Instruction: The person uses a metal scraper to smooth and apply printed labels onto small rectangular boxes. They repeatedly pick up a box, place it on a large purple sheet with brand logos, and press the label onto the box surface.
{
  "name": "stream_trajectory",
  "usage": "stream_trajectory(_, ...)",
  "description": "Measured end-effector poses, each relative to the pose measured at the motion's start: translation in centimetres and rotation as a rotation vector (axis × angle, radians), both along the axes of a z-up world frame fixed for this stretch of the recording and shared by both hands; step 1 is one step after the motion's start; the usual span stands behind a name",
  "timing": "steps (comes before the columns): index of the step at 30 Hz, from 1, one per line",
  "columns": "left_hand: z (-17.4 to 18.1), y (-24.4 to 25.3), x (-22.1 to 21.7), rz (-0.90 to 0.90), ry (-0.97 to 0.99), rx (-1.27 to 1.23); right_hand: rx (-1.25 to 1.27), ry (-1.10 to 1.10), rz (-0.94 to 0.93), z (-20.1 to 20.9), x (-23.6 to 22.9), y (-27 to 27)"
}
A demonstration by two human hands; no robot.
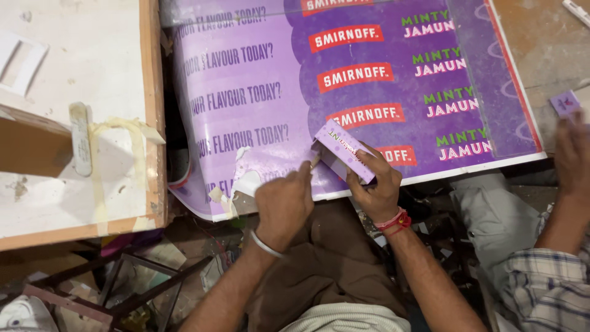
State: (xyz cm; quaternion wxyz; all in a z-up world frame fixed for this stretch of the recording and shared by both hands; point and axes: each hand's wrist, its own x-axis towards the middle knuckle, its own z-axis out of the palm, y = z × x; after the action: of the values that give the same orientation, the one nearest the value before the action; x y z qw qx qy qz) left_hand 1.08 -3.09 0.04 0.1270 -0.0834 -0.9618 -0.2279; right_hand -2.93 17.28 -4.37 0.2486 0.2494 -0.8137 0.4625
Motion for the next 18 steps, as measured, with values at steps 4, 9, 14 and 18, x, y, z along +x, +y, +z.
stream_trajectory(4,0.8,1.6,1.6,-0.112,-0.101,-0.051,-0.008,0.027,-0.034,-0.3,0.0,-0.3)
stream_trajectory(9,0.4,0.7,2.3,-0.174,-0.171,0.098,-0.008,0.003,-0.091,-1.2,0.6,-0.2)
stream_trajectory(14,0.0,-1.5,0.7,0.105,-0.234,0.552,0.037,-0.031,-0.185,-0.1,0.4,0.7)
stream_trajectory(18,0.0,-3.9,-1.2,0.29,-0.097,0.633,-0.327,-0.425,-0.12,2.2,-0.4,2.0)
